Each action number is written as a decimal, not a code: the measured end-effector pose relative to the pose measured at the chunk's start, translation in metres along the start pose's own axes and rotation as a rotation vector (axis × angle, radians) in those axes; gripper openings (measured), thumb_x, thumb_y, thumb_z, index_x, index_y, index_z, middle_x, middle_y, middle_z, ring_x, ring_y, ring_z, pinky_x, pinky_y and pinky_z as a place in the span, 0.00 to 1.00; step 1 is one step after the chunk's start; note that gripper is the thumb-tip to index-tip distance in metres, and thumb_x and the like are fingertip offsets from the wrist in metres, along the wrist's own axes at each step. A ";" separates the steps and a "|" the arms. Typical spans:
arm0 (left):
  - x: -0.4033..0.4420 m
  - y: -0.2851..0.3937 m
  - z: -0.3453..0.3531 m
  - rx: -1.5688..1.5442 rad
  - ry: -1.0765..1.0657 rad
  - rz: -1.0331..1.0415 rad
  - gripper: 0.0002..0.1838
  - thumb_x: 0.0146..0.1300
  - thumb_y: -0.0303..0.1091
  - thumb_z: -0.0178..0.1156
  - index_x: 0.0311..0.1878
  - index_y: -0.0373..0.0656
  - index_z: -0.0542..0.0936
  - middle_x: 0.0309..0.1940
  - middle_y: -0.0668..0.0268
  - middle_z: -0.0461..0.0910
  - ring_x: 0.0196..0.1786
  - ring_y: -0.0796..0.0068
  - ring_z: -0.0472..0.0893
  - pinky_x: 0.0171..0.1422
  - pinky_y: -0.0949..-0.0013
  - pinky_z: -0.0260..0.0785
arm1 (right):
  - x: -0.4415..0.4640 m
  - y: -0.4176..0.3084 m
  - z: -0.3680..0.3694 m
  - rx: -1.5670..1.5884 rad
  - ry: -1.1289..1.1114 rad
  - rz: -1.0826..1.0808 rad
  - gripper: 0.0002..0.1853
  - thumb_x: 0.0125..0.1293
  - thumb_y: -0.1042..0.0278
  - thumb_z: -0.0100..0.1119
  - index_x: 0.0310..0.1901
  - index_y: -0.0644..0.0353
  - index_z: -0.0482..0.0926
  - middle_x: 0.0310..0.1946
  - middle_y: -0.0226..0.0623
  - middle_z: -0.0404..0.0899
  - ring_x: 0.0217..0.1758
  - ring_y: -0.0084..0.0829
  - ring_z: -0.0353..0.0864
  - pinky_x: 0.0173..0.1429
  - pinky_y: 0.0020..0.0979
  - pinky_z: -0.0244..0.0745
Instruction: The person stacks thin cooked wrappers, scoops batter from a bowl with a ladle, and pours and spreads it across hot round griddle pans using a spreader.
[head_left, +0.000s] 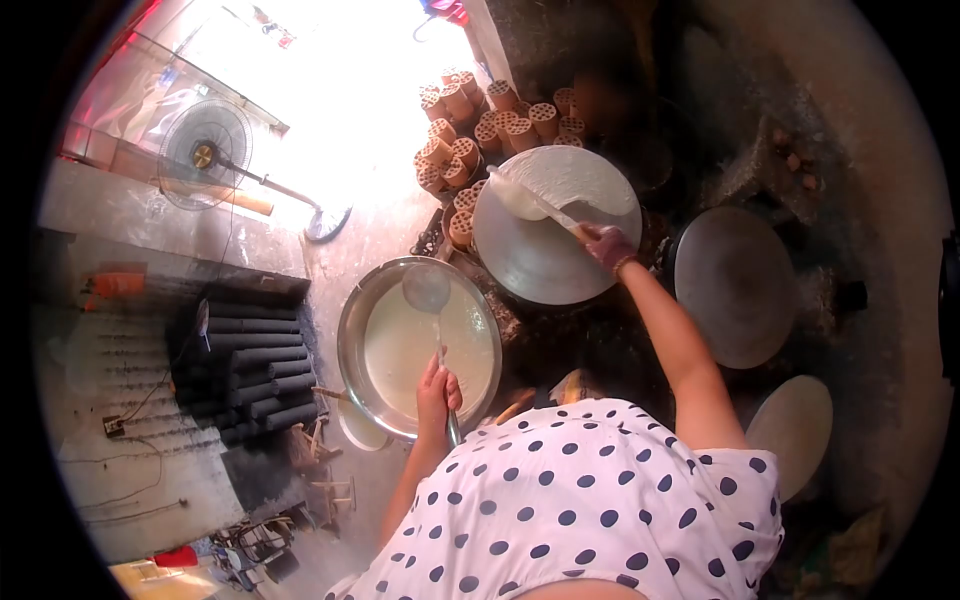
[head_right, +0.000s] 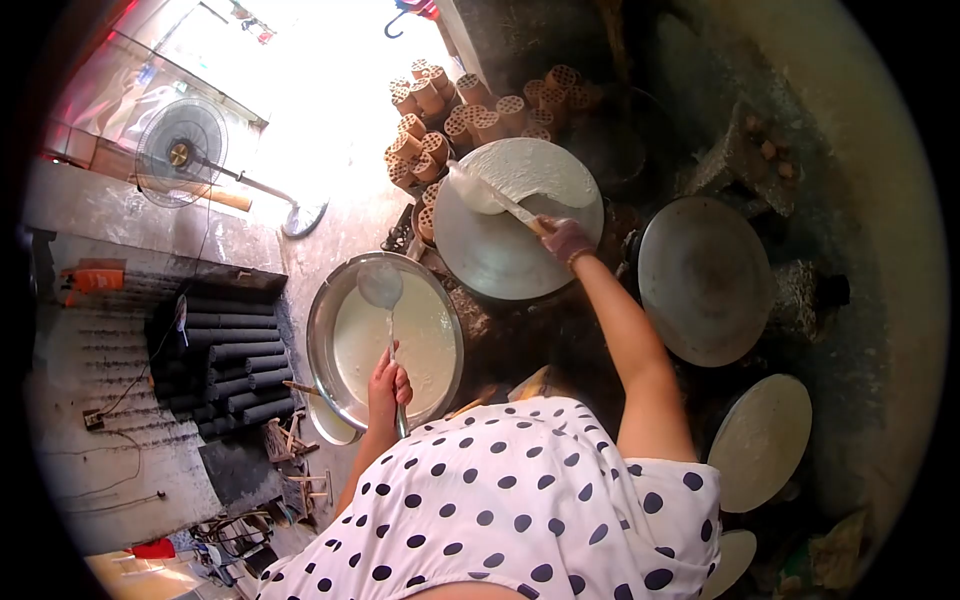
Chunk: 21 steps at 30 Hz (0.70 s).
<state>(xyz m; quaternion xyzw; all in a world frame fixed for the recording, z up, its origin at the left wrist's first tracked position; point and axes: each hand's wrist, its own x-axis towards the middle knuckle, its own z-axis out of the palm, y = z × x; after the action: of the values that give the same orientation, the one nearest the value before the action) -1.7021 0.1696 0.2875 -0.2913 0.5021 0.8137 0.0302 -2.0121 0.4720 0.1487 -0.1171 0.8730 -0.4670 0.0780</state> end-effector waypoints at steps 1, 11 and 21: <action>-0.002 0.001 -0.001 0.017 0.006 0.003 0.24 0.72 0.32 0.44 0.70 0.44 0.59 0.19 0.73 0.64 0.12 0.85 0.61 0.16 0.81 0.55 | -0.001 -0.008 -0.015 -0.001 0.001 -0.003 0.19 0.56 0.60 0.63 0.52 0.47 0.81 0.49 0.45 0.80 0.52 0.42 0.80 0.55 0.31 0.73; 0.005 -0.012 -0.001 0.015 0.086 -0.030 0.22 0.72 0.32 0.43 0.68 0.47 0.62 0.18 0.74 0.63 0.12 0.85 0.60 0.16 0.79 0.53 | 0.007 0.004 0.010 -0.177 -0.125 0.124 0.23 0.57 0.55 0.63 0.56 0.37 0.77 0.51 0.40 0.79 0.52 0.43 0.79 0.55 0.38 0.73; 0.000 -0.019 -0.004 0.006 0.158 -0.073 0.23 0.71 0.32 0.42 0.69 0.47 0.62 0.18 0.73 0.63 0.12 0.84 0.60 0.16 0.79 0.53 | 0.011 -0.025 -0.023 -0.436 -0.106 0.220 0.21 0.57 0.60 0.62 0.55 0.42 0.79 0.47 0.43 0.80 0.49 0.46 0.80 0.54 0.36 0.74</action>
<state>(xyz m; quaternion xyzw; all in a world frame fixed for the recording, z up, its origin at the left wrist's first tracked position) -1.6945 0.1757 0.2712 -0.3726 0.4943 0.7851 0.0210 -2.0252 0.4743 0.1821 -0.0597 0.9553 -0.2497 0.1468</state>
